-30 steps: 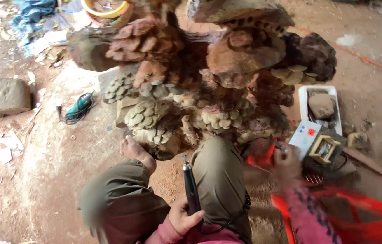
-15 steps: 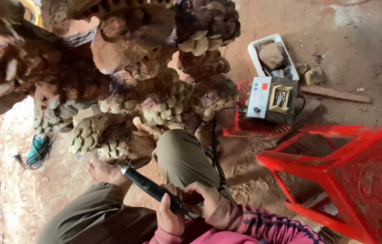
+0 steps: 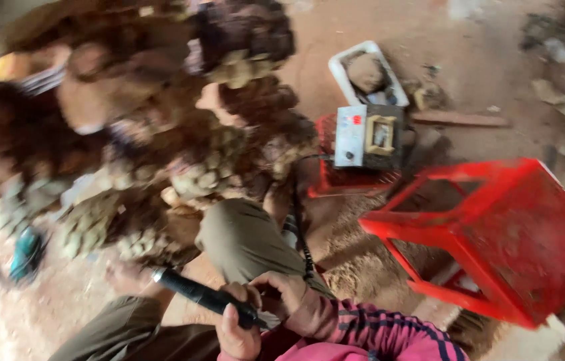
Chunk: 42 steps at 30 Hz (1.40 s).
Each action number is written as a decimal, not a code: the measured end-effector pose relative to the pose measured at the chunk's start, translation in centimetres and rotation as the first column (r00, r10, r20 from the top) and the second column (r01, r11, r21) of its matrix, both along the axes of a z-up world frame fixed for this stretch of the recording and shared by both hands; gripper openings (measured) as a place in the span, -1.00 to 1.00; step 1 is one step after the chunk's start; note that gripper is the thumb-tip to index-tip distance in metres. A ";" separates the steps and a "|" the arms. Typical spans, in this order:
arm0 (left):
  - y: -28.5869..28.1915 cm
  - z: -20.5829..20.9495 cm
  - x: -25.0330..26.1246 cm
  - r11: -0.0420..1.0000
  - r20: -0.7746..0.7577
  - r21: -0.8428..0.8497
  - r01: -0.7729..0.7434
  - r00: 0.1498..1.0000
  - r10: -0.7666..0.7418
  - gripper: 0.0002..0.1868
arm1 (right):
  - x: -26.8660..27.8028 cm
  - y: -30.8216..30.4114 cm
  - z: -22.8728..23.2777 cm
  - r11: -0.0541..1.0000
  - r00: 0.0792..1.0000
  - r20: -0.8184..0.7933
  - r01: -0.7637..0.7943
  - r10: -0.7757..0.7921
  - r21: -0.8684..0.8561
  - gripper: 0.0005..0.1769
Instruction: Carving intricate patterns into a large wooden burl using a handheld rotary tool.
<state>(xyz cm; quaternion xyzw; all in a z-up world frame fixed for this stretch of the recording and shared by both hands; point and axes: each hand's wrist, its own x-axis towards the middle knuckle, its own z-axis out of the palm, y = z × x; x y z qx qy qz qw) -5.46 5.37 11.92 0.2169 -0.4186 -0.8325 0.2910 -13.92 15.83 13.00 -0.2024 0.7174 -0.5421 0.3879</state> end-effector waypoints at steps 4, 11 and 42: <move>1.2 0.0 -0.5 0.999 0.070 -0.015 -0.046 0.996 0.047 -0.57 | 0.0 1.6 -0.9 0.994 0.992 -0.111 0.044 -0.056 -0.100 -0.63; 0.2 0.2 0.1 0.960 0.190 -0.278 -0.021 0.979 0.077 -0.59 | -9.6 22.2 -21.4 0.943 0.725 -0.603 0.252 -0.333 -0.217 -0.72; -0.7 0.1 1.0 0.849 0.208 -0.467 0.248 0.964 -0.167 -0.60 | -17.6 23.0 -12.6 0.649 0.497 -0.699 0.758 -0.514 0.062 -0.86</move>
